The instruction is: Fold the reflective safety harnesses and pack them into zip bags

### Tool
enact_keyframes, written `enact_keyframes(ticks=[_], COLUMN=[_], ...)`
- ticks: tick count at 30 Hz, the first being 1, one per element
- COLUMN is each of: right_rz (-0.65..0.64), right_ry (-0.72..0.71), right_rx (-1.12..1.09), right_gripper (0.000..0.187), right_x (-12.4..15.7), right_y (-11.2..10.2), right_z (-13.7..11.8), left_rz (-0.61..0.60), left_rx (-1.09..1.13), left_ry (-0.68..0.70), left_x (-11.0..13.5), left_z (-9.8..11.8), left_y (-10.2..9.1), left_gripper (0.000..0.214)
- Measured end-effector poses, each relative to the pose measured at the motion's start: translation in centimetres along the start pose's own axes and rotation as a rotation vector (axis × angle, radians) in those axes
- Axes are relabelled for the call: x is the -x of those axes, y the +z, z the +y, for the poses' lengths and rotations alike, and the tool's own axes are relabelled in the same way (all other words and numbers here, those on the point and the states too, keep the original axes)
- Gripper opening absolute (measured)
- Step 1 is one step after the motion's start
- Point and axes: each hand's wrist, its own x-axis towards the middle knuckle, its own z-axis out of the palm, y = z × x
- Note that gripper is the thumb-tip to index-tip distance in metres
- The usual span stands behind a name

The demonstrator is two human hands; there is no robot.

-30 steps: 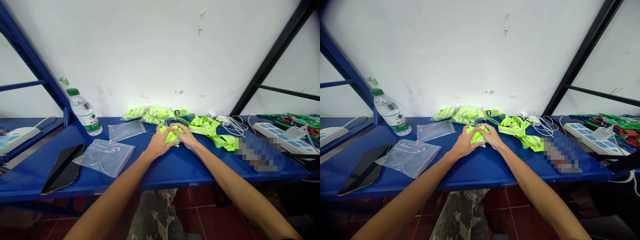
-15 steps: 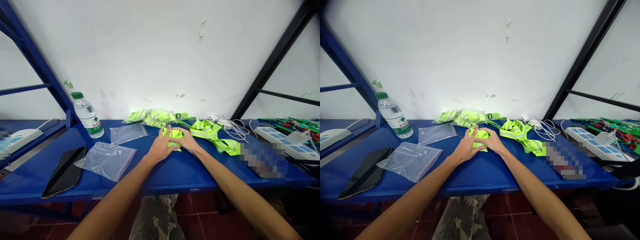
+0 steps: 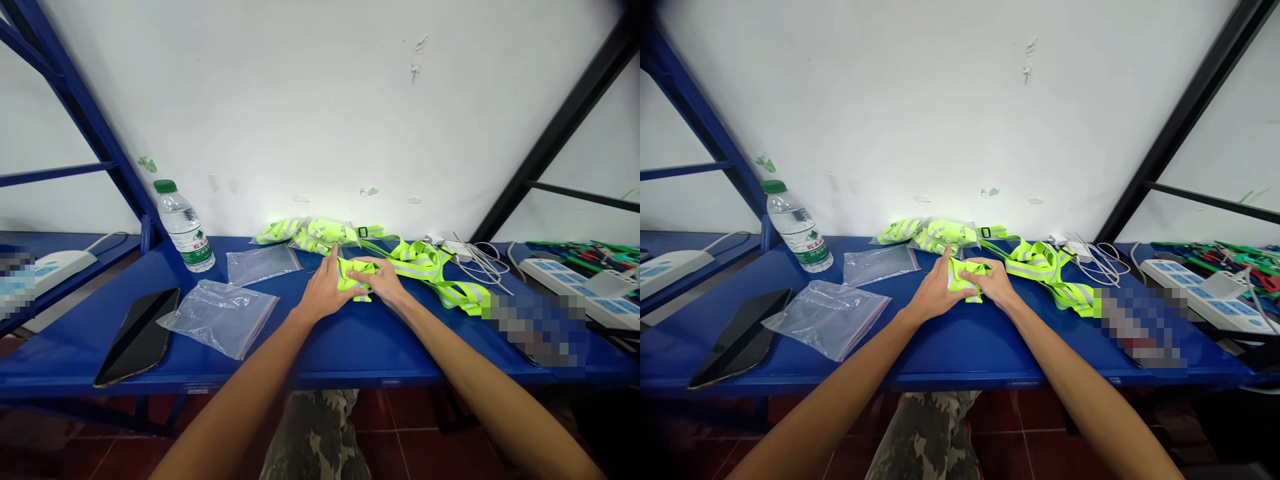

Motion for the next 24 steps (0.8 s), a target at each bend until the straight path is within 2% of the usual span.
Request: enact_keyframes(ticks=[3, 6, 8, 10, 14, 18, 22, 24], right_rz=[0.051, 0.094, 0.104, 0.101, 0.076, 0.058, 0.023, -0.002], right_ry=[-0.022, 0.015, 0.044, 0.062, 0.103, 0.162, 0.207, 0.237], right_rx=[0.015, -0.010, -0.044, -0.101, -0.175, -0.258, -0.344, -0.367], right_gripper=[0.046, 0.049, 0.053, 0.057, 0.062, 0.065, 0.066, 0.065], right_x=[-0.1, -0.4, -0.6, -0.8, -0.9, -0.9, -0.8, -0.7], right_y=[-0.3, -1.0, -1.5, -2.0, -2.6, -2.6, -2.6, -2.5], right_z=[0.0, 0.3, 0.5, 0.6, 0.7, 0.4, 0.0, -0.1], left_rz=[0.122, 0.262, 0.231, 0.147, 0.143, 0.163, 0.198, 0.204], left_rx=[0.014, -0.103, -0.239, -0.367, -0.491, -0.424, -0.268, -0.167], left_ry=[-0.030, -0.189, -0.333, -0.405, -0.385, -0.407, -0.487, -0.463], left_x=[-0.5, -1.0, -1.0, -0.9, -0.4, -0.3, -0.6, -0.8], left_z=[-0.4, -1.4, -2.0, -2.3, -1.6, -0.9, -1.3, -1.5], left_y=[-0.4, -0.6, -0.6, -0.7, -1.0, -1.6, -1.8, -1.7], left_gripper=[0.074, 0.061, 0.061, 0.060, 0.046, 0.040, 0.041, 0.039])
